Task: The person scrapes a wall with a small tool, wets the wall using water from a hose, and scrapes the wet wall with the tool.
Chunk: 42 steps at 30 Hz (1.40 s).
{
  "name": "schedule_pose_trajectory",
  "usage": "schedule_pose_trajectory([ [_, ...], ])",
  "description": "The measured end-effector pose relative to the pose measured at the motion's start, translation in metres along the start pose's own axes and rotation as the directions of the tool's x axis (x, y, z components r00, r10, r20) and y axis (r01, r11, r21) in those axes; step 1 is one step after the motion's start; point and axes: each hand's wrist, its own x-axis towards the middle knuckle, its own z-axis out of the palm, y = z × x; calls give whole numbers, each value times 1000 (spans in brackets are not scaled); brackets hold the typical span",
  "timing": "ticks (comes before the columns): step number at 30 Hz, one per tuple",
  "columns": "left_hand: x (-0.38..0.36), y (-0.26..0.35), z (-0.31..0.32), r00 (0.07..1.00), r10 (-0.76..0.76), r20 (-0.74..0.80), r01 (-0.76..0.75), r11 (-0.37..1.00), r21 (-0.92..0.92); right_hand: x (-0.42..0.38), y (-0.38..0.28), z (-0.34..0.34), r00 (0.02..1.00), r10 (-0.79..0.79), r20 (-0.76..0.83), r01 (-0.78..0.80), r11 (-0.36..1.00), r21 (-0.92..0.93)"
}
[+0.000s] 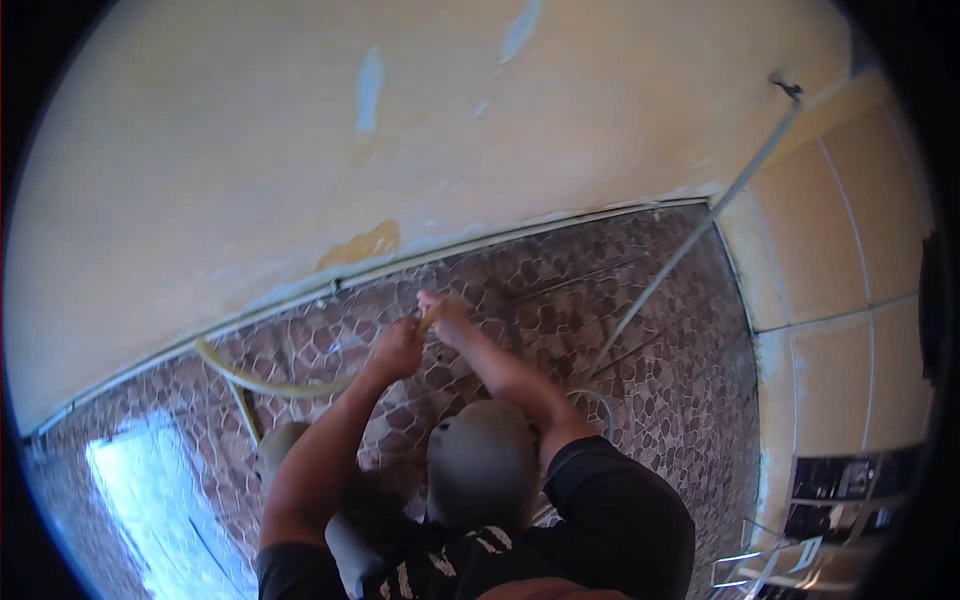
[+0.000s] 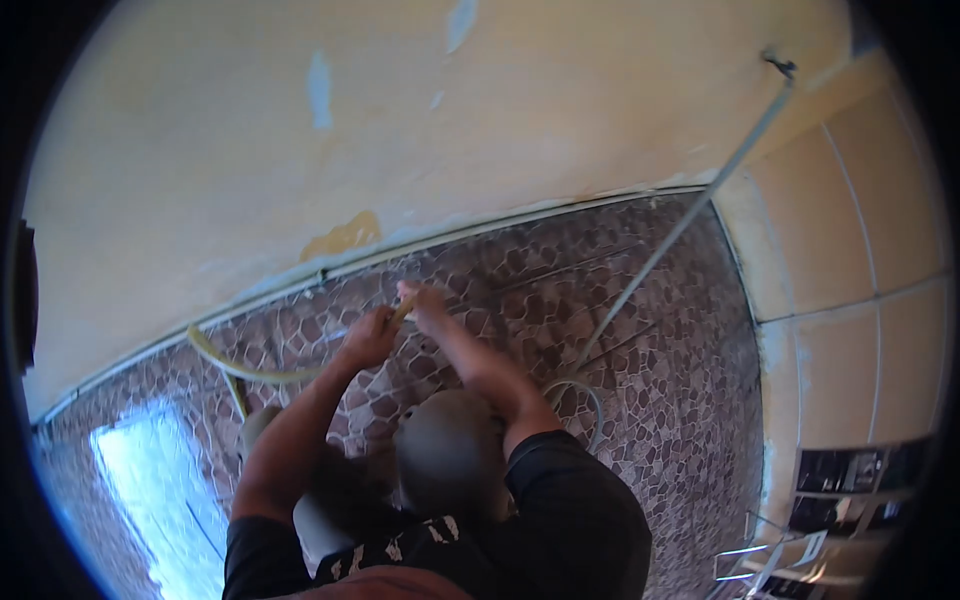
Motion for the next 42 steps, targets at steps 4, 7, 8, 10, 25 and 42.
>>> schedule_pose_trajectory([
  [4,-1,-3,-1,999,41,2,-41,998,37,-3,-7,8,926,343,-156,-249,868,430],
  [7,1,1,-2,999,47,9,-47,998,38,-1,-8,8,958,267,-101,-193,866,461],
  [8,0,2,-3,999,40,9,-41,998,40,1,-7,6,959,266,-100,-192,865,463],
  [10,2,3,-3,999,48,3,-48,998,41,-4,-14,5,937,331,-109,-252,860,443],
  [25,3,10,-3,999,13,41,-14,1000,17,2,-5,7,948,267,-174,-120,804,582],
  [42,10,13,3,999,-44,18,44,999,-7,-8,-93,-130,907,87,-412,112,893,436],
])
